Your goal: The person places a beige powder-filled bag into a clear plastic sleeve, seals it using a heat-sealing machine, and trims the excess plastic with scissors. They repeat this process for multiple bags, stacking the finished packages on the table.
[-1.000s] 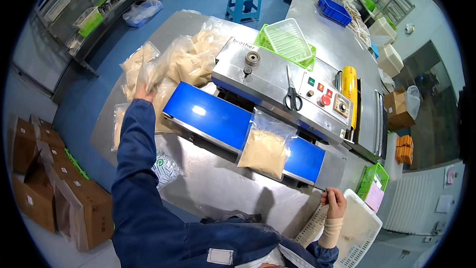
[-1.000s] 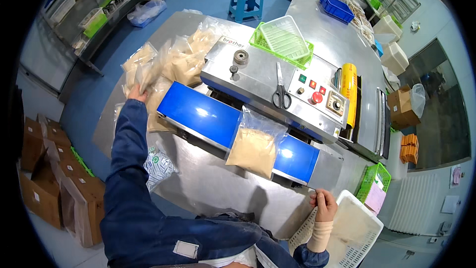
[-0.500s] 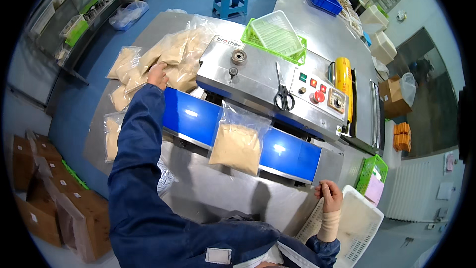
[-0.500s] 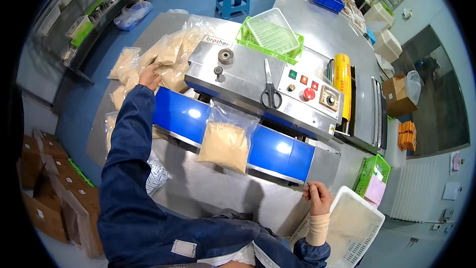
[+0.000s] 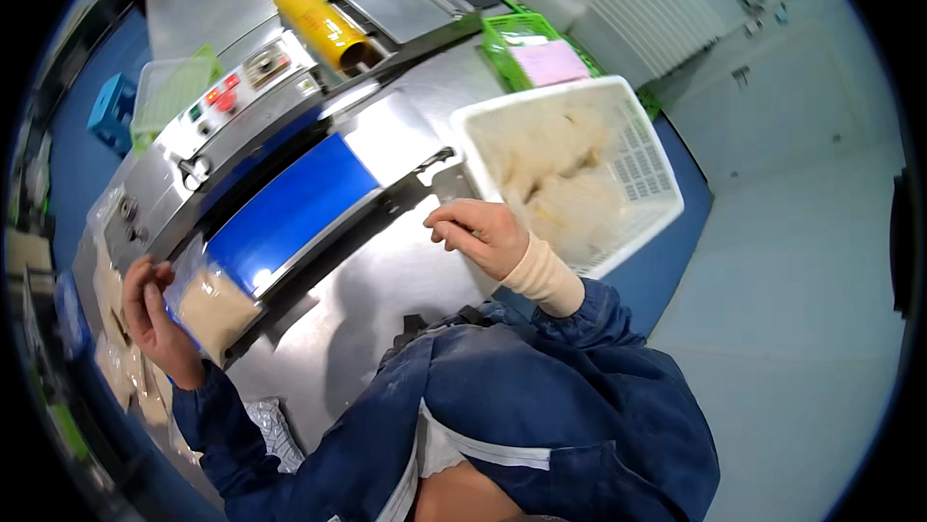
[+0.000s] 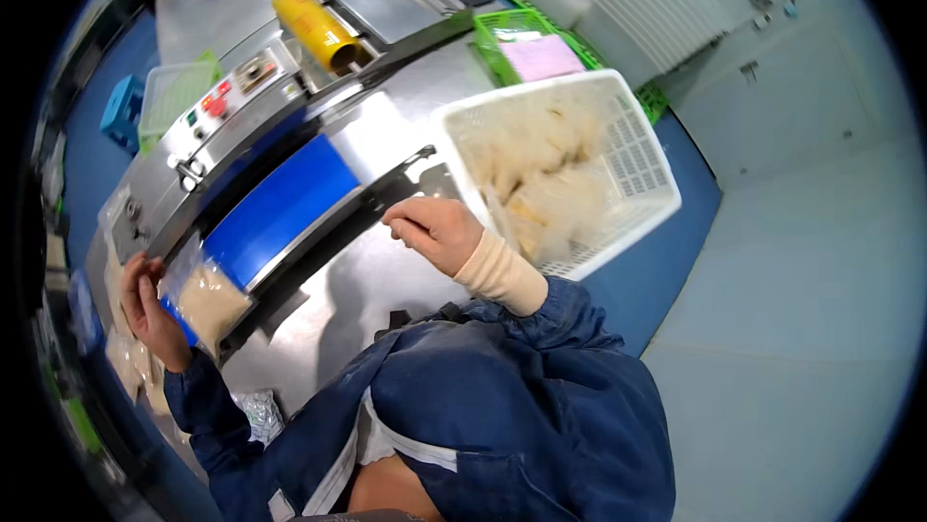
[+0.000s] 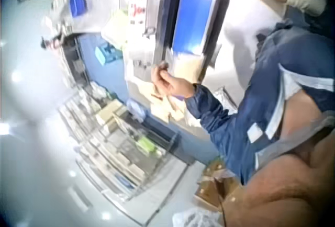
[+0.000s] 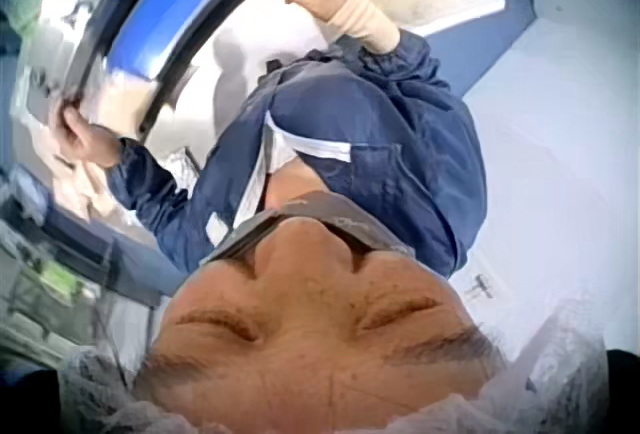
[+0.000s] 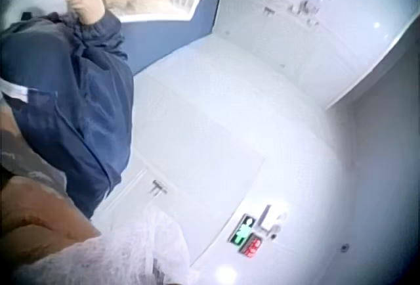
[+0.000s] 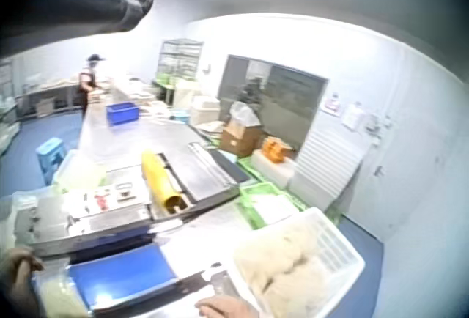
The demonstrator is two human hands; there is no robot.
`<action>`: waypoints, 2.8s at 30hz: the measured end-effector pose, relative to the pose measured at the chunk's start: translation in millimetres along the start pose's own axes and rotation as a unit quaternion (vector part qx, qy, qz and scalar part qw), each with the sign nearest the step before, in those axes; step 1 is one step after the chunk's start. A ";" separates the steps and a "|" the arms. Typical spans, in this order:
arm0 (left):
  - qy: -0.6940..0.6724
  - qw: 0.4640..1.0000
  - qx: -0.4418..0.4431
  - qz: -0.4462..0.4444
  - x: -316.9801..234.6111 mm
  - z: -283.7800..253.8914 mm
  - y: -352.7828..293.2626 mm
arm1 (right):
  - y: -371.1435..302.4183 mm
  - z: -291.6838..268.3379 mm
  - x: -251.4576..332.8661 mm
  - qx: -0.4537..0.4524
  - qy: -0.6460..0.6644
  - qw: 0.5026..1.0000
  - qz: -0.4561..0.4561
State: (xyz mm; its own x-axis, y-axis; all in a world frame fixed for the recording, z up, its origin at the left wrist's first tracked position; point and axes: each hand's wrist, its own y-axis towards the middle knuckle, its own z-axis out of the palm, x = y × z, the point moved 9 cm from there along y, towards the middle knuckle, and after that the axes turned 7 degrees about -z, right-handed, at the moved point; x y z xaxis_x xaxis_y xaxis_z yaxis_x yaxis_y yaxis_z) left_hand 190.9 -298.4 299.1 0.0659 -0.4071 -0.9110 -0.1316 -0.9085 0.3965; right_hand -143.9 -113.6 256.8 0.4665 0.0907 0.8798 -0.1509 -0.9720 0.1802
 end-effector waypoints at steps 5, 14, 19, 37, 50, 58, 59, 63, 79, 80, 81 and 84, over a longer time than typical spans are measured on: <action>0.013 0.986 0.165 0.016 -37.0 135.0 -36.2 | -71.9 -78.4 -24.6 -0.112 -0.004 0.993 0.036; -0.094 0.915 0.391 -0.033 -78.9 330.3 -121.1 | -202.2 -284.0 -120.9 -0.357 -0.047 0.920 0.153; -0.100 0.895 0.429 -0.070 -97.6 390.9 -157.6 | -191.6 -346.8 -225.9 -0.291 -0.236 0.912 0.169; -0.130 0.908 0.385 -0.102 -105.4 421.6 -144.0 | -95.0 -405.3 -121.5 -0.315 -0.177 0.931 -0.043; -0.190 0.933 0.301 -0.053 -106.6 344.3 -84.9 | -1.7 -186.5 12.5 -0.010 0.132 0.987 -0.094; -0.266 0.937 0.117 -0.196 -12.8 248.9 -70.0 | 59.5 -91.4 -49.1 -0.006 0.245 0.967 -0.069; -0.257 0.938 0.109 -0.204 0.1 242.3 -68.3 | 66.4 -79.6 -58.1 -0.001 0.251 0.966 -0.067; -0.251 0.932 0.071 -0.251 51.3 233.8 -57.4 | 84.8 -52.0 -100.7 -0.009 0.256 0.966 -0.029; -0.270 0.827 0.131 -0.475 207.7 324.1 -17.3 | 135.6 -70.9 -208.9 -0.111 0.111 0.972 0.176; -0.268 0.821 0.129 -0.487 213.3 328.3 -15.1 | 140.1 -71.6 -213.7 -0.108 0.089 0.972 0.189; -0.268 0.814 0.114 -0.504 220.2 329.2 -13.3 | 144.9 -73.3 -214.7 -0.120 0.067 0.973 0.185; -0.261 0.807 0.098 -0.520 236.7 327.0 -8.3 | 161.2 -64.6 -221.9 -0.110 0.085 0.973 0.183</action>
State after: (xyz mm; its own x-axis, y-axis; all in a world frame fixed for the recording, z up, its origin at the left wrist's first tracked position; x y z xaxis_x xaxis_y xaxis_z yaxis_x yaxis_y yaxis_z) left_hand -115.8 -356.6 43.1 -0.1775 0.7087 -0.6829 -0.4316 -0.6796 -0.5931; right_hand -328.1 -276.4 119.1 0.1985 -0.2008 0.9593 -0.4724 -0.8772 -0.0858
